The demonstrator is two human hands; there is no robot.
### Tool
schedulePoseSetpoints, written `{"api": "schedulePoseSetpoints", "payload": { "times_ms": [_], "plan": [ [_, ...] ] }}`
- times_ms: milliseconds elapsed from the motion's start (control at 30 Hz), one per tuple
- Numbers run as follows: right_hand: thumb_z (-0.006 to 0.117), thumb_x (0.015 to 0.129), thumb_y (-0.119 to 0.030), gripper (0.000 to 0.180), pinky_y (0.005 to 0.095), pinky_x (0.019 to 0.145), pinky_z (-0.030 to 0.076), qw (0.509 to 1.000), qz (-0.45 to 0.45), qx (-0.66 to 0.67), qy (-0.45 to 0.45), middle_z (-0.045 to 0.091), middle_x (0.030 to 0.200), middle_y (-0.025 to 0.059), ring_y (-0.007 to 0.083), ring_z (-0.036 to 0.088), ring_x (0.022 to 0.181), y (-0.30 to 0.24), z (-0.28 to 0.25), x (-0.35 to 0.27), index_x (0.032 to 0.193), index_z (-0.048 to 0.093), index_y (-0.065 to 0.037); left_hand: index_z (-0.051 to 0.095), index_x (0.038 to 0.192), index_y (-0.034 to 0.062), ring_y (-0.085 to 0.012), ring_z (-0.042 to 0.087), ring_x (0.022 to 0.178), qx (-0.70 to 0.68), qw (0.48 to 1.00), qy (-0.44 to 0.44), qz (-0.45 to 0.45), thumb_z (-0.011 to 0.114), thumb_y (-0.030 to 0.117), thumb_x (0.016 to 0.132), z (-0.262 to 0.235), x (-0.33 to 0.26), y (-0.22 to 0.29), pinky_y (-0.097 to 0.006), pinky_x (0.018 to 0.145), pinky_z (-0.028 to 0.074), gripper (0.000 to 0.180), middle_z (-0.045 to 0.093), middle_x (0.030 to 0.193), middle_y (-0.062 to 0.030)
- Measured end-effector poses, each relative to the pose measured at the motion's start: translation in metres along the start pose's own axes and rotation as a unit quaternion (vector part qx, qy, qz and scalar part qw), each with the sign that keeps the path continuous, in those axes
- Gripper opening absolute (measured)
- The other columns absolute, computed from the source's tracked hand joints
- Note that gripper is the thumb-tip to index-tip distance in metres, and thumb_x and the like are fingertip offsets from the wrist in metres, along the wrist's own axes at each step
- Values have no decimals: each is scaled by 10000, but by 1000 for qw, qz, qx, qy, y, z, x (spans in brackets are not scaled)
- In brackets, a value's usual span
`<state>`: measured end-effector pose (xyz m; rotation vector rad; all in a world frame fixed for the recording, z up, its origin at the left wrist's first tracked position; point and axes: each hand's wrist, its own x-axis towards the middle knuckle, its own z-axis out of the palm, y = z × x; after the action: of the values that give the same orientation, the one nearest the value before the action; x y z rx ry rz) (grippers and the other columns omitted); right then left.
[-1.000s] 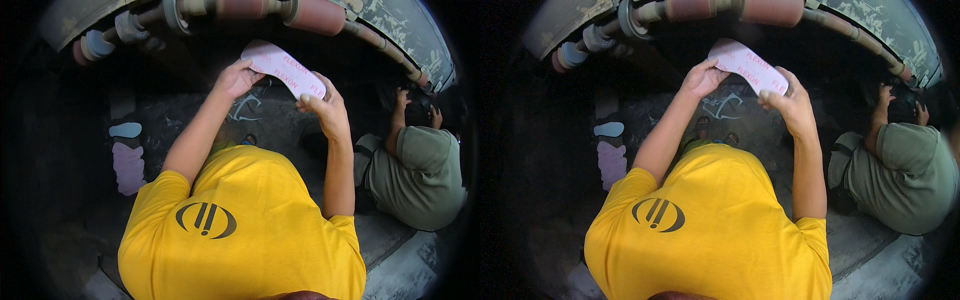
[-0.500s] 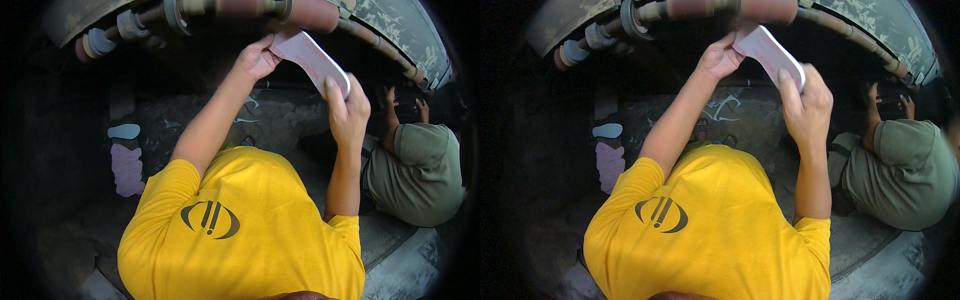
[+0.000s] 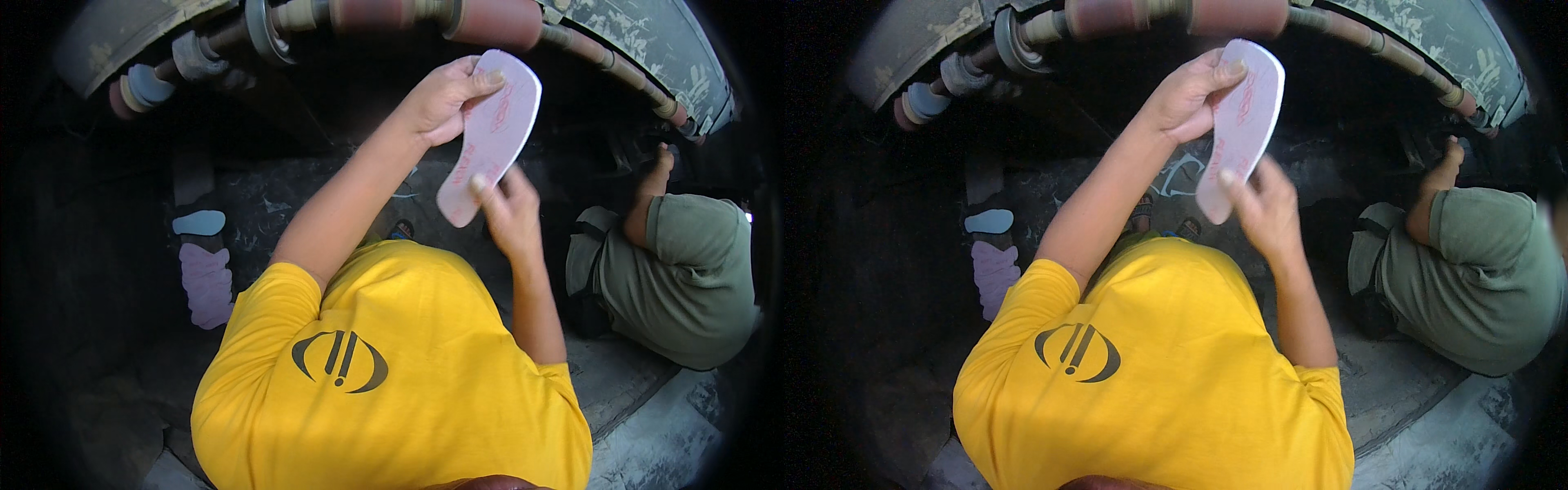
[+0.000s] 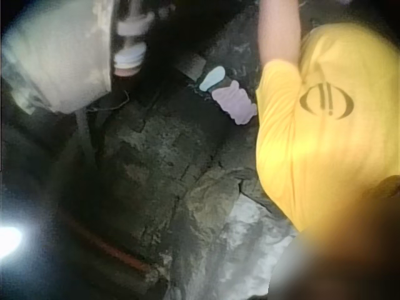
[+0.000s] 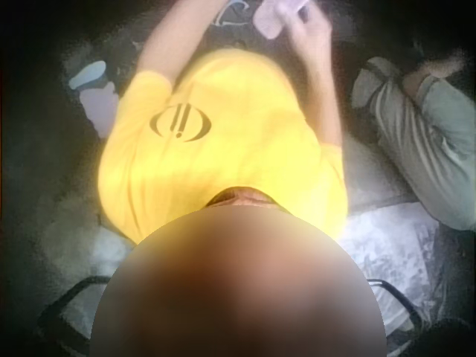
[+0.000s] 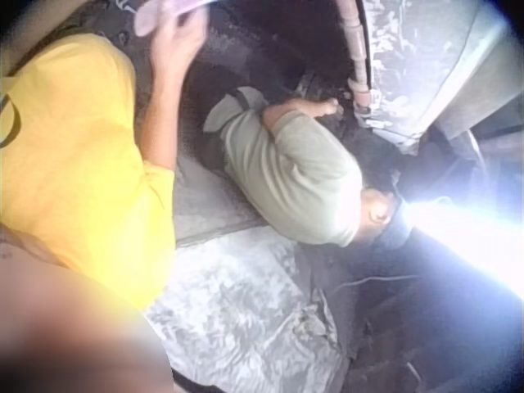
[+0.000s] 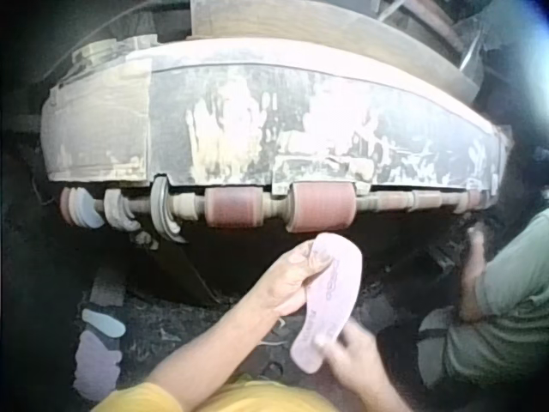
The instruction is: The person repeatedly presses the edges of shoe soles against a rotating sanding drum to smooth them. They handle several soles one at a time, turning each over to treat different edges, then place them aside. The person also smooths a small rectangular block at the end.
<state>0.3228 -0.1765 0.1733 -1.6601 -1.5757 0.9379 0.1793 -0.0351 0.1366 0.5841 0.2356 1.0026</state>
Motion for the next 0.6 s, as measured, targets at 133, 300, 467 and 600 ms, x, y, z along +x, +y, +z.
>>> {"api": "schedulePoseSetpoints", "payload": {
  "times_ms": [133,300,467,600],
  "plan": [
    [671,908,-395,491,360,786,550,999,-22,26,22,725,928,182,250,718,846,-28,5,86,1135,674,40,574,1261,25,-195,662,1079,-5,995,96,4,701,181,963,-24,-25,-2,-358,973,530,360,670,1143,-100],
    [634,898,-351,402,382,742,535,997,-35,-55,29,715,823,179,252,706,791,-44,27,130,969,724,34,563,1311,31,-213,657,1094,17,983,82,-161,698,176,958,-49,-85,-17,-376,963,542,405,648,1208,-108],
    [640,905,-370,424,351,740,535,991,-52,-103,65,716,836,148,222,694,772,-56,25,137,982,720,39,522,1385,24,-206,666,1055,16,966,86,-241,680,90,934,-61,-141,-27,-369,898,571,483,647,1236,-116],
    [639,907,-329,378,412,725,530,989,-85,-54,113,699,793,204,304,710,763,-58,24,116,935,707,43,475,1438,24,-192,679,1021,-8,966,152,-209,687,75,916,-81,-150,-21,-308,803,599,566,635,1291,-119]
  ]
}}
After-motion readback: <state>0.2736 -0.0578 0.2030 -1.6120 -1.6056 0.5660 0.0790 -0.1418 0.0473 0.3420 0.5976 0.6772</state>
